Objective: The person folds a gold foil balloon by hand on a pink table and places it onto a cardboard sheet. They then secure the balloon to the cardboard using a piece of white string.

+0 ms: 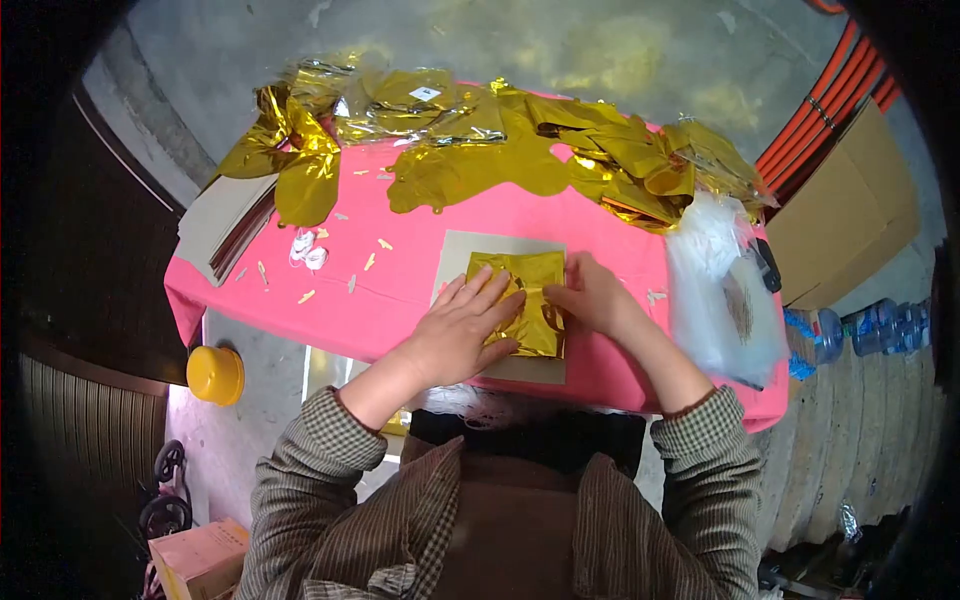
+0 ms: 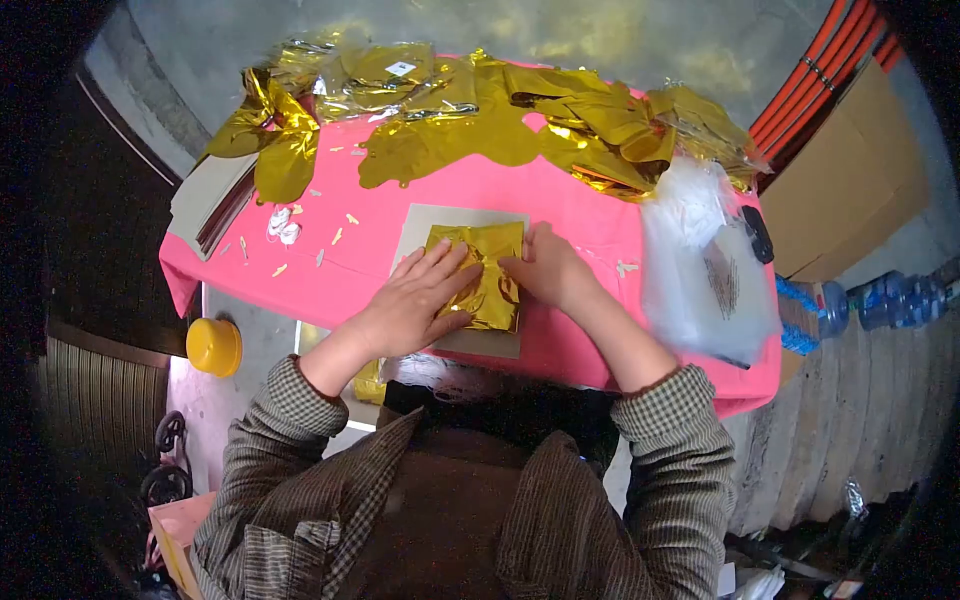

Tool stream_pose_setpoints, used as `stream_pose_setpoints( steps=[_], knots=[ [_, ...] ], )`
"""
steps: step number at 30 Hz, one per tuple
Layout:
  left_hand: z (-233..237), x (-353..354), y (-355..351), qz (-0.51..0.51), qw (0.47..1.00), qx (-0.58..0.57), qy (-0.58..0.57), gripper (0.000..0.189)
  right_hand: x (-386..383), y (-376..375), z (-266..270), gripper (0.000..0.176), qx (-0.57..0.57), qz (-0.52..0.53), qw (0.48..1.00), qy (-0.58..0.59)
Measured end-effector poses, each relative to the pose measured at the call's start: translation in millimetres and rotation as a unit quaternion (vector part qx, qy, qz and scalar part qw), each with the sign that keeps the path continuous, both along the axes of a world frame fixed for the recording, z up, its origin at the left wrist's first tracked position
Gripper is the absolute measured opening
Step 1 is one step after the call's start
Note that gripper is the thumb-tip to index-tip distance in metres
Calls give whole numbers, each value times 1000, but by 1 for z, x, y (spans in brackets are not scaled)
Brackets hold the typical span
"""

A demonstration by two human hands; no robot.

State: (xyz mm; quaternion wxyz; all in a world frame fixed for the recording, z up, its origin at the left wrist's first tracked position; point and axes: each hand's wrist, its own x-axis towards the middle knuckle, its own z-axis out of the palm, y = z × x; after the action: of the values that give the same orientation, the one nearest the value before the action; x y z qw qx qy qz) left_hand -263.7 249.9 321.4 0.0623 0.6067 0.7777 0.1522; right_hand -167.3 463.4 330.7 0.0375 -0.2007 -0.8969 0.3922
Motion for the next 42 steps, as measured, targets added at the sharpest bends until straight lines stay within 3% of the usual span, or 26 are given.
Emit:
stream_pose_setpoints(
  steps=[1, 3, 4, 6, 9, 15, 25, 33, 42],
  knots=[
    [1, 0, 0, -1, 1000, -2, -1, 59, 4, -2, 12, 32, -2, -1, 1000, -1],
    [2, 0, 0, -2, 1000, 0, -4, 60, 11, -6, 29, 39, 131, -15, 990, -40],
    [2, 0, 0, -2, 1000, -1, -6, 60, 13, -6, 20, 39, 130, -14, 991, -42],
    [2, 0, 1, 2, 1000, -10, 0, 60, 18, -8, -5, 48, 264, 114, 932, 221],
    [3, 1, 1, 1, 1000, -15, 5, 60, 18, -27, -7, 60, 310, 160, 920, 179],
    [4, 1, 1, 5, 1000, -23, -5, 60, 18, -27, -29, 76, 277, 161, 944, 72],
    [9, -17, 3, -22, 999, -32, -14, 63, 19, -29, -23, 83, 283, 161, 945, 42],
    [3, -35, 5, -24, 999, -30, 27, 84, 19, -27, -26, 86, 290, 157, 944, 29],
    [6, -47, 0, -55, 997, -58, -6, 100, 26, -10, -12, 98, 264, 207, 942, 7]
  ],
)
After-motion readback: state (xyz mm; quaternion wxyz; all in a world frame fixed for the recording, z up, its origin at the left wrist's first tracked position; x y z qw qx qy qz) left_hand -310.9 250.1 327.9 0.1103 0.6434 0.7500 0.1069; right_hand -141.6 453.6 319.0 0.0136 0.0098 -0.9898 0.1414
